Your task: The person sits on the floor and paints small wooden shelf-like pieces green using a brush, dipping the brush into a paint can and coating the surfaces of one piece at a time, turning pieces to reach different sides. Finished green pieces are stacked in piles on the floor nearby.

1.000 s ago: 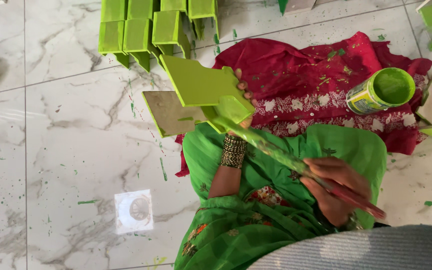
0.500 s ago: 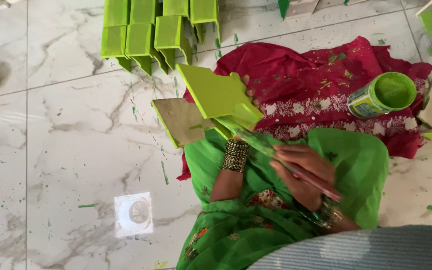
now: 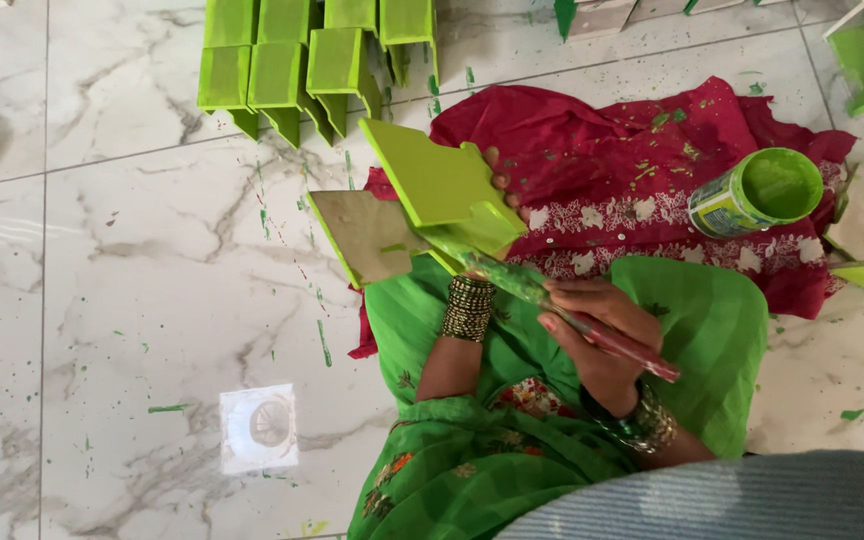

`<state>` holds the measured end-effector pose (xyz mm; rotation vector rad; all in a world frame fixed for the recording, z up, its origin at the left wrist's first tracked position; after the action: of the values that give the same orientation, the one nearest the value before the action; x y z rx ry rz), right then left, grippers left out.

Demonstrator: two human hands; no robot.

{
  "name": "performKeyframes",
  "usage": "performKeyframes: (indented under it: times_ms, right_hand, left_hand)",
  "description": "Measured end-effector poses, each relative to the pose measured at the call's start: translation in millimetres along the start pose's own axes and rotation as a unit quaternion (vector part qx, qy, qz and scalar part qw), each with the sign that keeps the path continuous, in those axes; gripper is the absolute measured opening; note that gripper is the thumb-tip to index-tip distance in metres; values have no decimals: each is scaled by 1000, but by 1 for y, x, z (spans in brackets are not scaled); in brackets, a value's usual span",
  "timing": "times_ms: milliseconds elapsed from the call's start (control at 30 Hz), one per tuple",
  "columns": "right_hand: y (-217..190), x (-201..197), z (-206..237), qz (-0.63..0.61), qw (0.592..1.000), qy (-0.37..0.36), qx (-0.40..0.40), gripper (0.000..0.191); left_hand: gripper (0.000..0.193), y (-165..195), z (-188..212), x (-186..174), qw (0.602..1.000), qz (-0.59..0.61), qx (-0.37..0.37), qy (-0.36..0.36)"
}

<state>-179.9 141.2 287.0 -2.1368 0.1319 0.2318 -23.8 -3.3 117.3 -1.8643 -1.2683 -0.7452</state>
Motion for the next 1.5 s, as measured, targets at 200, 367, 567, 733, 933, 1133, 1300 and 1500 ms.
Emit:
performKeyframes:
  times_ms: [200,367,567,733,933,1133,1300,1500]
  right_hand:
    - [-2,-40,25,-11,996,-43,82,31]
    - [-4,-60,29,-27,998,28,54,31]
    - [15,-13,13,-34,997,57,32,31]
    - [26,9,5,-46,998,21,40,29]
    - [28,-64,43,-67,994,18,89,30]
    - [38,-171,58,-105,972,200,-59,28]
    - [19,-181,60,-40,970,214,-105,30]
    - [-6,-163,69,54,980,159,-111,33]
  left_hand:
    - [77,2,6,15,997,-43,50,32]
    - [74,3,3,15,999,-15,32,32]
    - [79,4,8,10,999,-19,30,34]
    - [78,3,7,6,999,-7,19,34]
    - [72,8,0,-4,996,-72,28,42]
    - [87,33,44,-64,979,-142,116,92]
    - [95,36,51,-82,918,-349,109,155]
    - [123,14,20,12,690,-692,192,92]
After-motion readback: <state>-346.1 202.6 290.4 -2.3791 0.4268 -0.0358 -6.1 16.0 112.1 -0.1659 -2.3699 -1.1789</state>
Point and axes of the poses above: each hand's wrist, its own z-axis away from the middle knuckle, its own x-axis out of the palm, y = z × x, the point moved 4 cm from there along -z, towards the middle knuckle, and after that the axes turned 7 degrees about z, right-handed, at the moved point
